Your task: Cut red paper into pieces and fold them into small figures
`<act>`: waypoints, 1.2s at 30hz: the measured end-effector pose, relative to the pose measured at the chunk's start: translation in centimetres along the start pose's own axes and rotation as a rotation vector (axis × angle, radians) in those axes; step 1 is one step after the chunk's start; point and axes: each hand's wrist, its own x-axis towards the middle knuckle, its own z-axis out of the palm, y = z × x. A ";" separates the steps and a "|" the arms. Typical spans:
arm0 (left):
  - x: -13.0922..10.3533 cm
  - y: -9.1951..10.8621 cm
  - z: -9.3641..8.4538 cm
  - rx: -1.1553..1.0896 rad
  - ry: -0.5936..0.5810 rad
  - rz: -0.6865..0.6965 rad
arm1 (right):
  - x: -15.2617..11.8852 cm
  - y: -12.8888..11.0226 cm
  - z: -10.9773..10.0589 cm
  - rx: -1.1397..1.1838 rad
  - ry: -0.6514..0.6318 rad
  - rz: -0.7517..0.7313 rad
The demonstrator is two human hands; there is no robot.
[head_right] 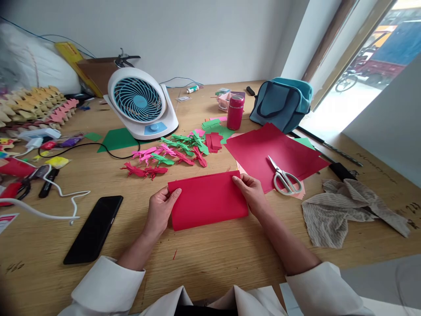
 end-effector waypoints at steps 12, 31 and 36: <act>0.1 -0.2 -0.2 0.039 -0.014 0.008 | -0.2 -0.2 0.1 -0.002 0.027 -0.005; -0.2 0.1 -0.3 0.091 -0.024 0.049 | 0.0 0.4 0.0 -0.013 0.038 0.016; -0.2 0.2 -0.2 0.108 -0.017 0.049 | 0.0 0.6 -0.1 0.014 0.038 0.020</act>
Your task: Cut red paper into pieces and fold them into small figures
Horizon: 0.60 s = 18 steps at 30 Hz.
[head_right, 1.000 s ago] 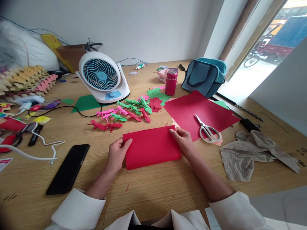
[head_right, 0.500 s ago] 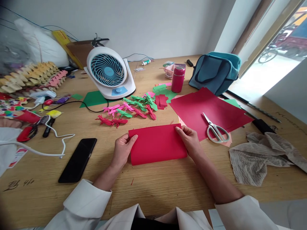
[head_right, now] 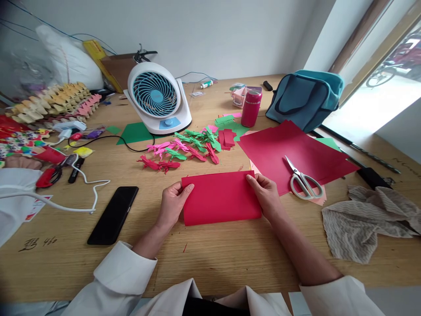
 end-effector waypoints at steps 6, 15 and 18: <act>0.1 -0.2 0.0 -0.005 0.013 0.008 | 0.1 0.3 0.0 0.010 0.007 -0.029; 0.2 -0.3 -0.1 -0.015 0.011 -0.008 | 0.0 -0.1 0.1 -0.027 -0.005 -0.055; 0.3 -0.3 -0.1 -0.025 -0.002 -0.010 | -0.2 -0.4 0.4 -0.038 0.003 -0.055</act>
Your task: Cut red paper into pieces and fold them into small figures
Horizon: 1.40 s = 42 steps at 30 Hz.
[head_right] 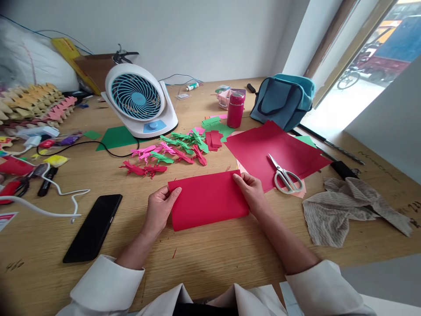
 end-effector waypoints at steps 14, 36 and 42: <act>0.0 0.2 0.0 0.056 0.023 0.059 | 0.1 0.4 -0.1 0.009 -0.002 0.003; 0.2 1.3 -1.0 0.217 0.009 0.024 | 0.5 0.8 -1.0 -0.250 -0.093 -0.035; 0.6 1.3 -1.7 0.191 0.001 -0.054 | 0.3 -0.1 -1.3 -0.364 -0.189 0.009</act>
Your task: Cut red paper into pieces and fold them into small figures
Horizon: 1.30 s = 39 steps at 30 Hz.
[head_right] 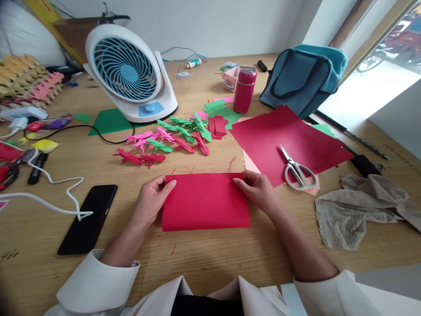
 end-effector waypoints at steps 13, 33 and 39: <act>0.1 -0.5 -0.8 -0.026 -0.090 -0.058 | -0.1 -0.7 -1.1 0.111 -0.159 0.127; 0.2 -0.6 -1.0 -0.071 -0.087 -0.100 | 0.2 -0.3 -1.3 0.067 -0.135 0.101; 0.2 -0.7 -1.0 -0.073 -0.072 -0.109 | 0.1 -0.7 -1.1 0.045 -0.112 0.079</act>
